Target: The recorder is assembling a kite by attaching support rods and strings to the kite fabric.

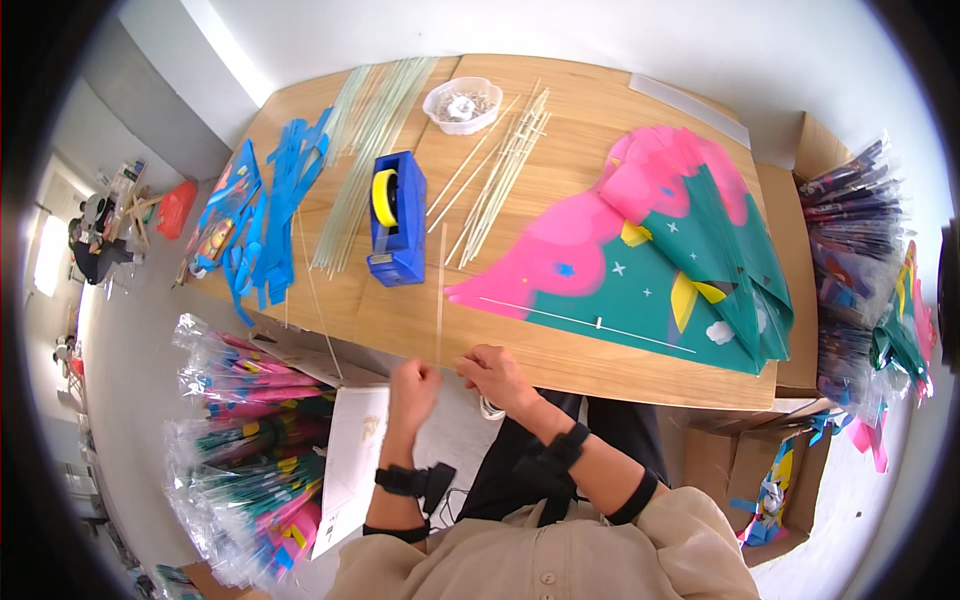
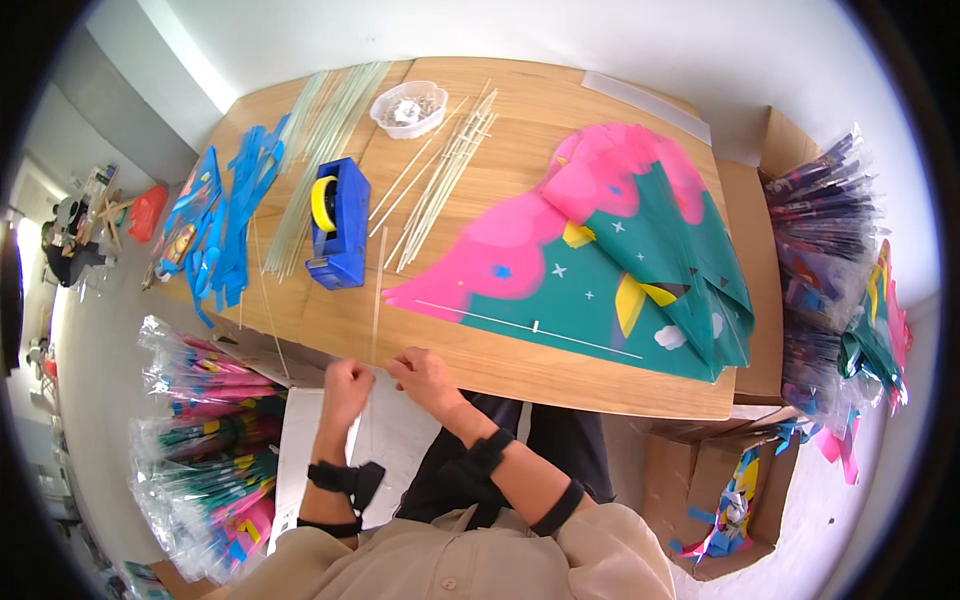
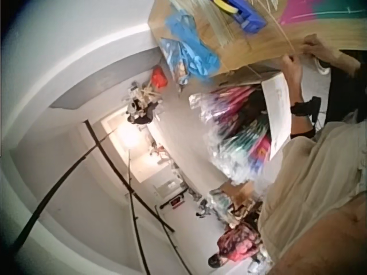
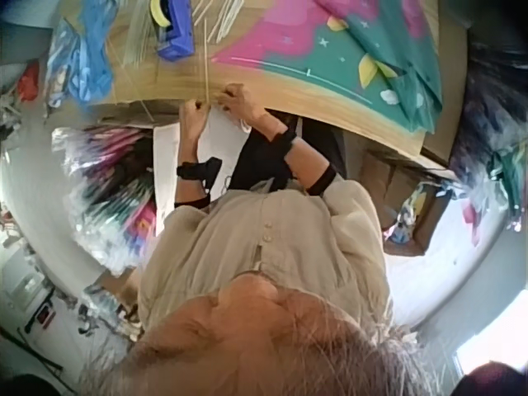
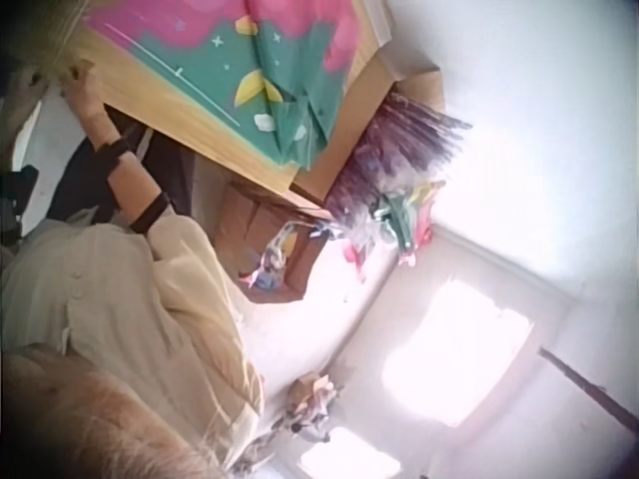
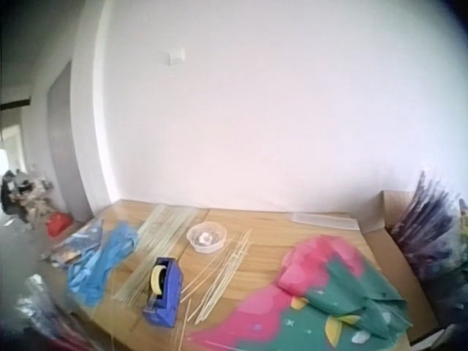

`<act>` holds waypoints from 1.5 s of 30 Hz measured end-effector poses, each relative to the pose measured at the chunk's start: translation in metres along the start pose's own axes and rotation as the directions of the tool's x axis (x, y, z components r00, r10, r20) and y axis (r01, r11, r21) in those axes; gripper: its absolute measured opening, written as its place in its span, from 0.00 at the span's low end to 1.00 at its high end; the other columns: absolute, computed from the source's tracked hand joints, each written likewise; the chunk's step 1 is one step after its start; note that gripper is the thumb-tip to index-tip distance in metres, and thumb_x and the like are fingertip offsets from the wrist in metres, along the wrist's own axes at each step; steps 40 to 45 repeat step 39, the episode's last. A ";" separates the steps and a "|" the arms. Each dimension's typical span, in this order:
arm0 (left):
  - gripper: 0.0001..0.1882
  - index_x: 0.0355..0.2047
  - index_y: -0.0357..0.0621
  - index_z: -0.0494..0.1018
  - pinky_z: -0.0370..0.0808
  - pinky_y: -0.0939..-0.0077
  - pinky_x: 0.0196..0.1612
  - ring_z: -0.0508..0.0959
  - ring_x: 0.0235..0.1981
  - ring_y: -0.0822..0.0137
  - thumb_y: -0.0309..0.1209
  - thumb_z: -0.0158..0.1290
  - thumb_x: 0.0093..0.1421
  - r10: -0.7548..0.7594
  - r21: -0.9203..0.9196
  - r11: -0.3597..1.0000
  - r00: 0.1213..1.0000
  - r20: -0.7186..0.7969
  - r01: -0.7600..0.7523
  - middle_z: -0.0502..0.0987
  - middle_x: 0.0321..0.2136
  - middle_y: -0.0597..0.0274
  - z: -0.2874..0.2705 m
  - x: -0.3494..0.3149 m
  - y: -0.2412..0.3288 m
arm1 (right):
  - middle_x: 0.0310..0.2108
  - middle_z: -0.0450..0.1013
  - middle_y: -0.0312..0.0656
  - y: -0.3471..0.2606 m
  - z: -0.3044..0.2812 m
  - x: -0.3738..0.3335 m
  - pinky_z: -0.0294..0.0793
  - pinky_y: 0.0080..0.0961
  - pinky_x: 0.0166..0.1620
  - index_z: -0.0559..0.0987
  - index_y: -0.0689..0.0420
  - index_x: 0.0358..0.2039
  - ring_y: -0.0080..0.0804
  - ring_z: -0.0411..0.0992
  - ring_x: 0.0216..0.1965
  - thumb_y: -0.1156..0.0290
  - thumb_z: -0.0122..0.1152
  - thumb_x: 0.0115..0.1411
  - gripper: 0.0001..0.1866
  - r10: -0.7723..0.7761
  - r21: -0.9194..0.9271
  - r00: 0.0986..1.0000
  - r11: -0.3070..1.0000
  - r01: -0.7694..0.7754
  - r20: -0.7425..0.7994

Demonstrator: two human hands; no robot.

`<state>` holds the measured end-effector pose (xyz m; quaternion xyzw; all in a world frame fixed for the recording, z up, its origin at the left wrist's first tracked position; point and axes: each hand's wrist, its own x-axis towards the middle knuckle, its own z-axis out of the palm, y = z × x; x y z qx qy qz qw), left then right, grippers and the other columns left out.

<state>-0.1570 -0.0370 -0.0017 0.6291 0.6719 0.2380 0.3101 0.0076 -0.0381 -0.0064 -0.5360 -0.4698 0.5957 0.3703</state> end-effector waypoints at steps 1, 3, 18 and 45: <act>0.08 0.21 0.31 0.72 0.69 0.66 0.23 0.73 0.18 0.59 0.26 0.52 0.48 -0.029 -0.083 0.996 1.000 0.000 0.029 0.73 0.15 0.48 0.004 -0.012 -0.001 | 0.22 0.73 0.38 -0.005 0.013 0.005 0.67 0.20 0.24 0.76 0.63 0.24 0.19 0.69 0.21 0.69 0.57 0.57 0.10 0.088 0.093 0.996 0.992 -0.090 0.030; 0.06 0.22 0.32 0.72 0.67 0.72 0.21 0.71 0.15 0.67 0.25 0.52 0.48 -0.080 -0.250 0.965 0.997 0.012 0.080 0.72 0.13 0.53 0.010 -0.033 -0.004 | 0.18 0.71 0.36 -0.005 0.029 0.009 0.65 0.18 0.21 0.75 0.62 0.22 0.18 0.67 0.18 0.69 0.56 0.58 0.11 0.076 0.152 0.997 0.985 -0.077 0.014; 0.13 0.40 0.34 0.74 0.69 0.77 0.36 0.73 0.31 0.70 0.32 0.51 0.61 0.130 -0.307 0.933 0.972 -0.197 -0.187 0.76 0.31 0.60 -0.090 0.124 0.009 | 0.20 0.72 0.34 -0.015 0.061 -0.043 0.63 0.14 0.19 0.76 0.61 0.23 0.14 0.65 0.18 0.72 0.55 0.59 0.09 0.138 0.248 0.966 0.950 -0.191 0.218; 0.07 0.20 0.41 0.74 0.56 0.82 0.15 0.61 0.13 0.79 0.29 0.60 0.48 -0.117 -0.469 0.881 0.989 -0.093 0.060 0.65 0.12 0.72 -0.105 0.094 0.036 | 0.16 0.72 0.37 -0.005 0.077 -0.032 0.63 0.15 0.20 0.78 0.61 0.20 0.18 0.65 0.17 0.75 0.60 0.54 0.07 0.145 0.424 0.987 0.891 -0.162 0.072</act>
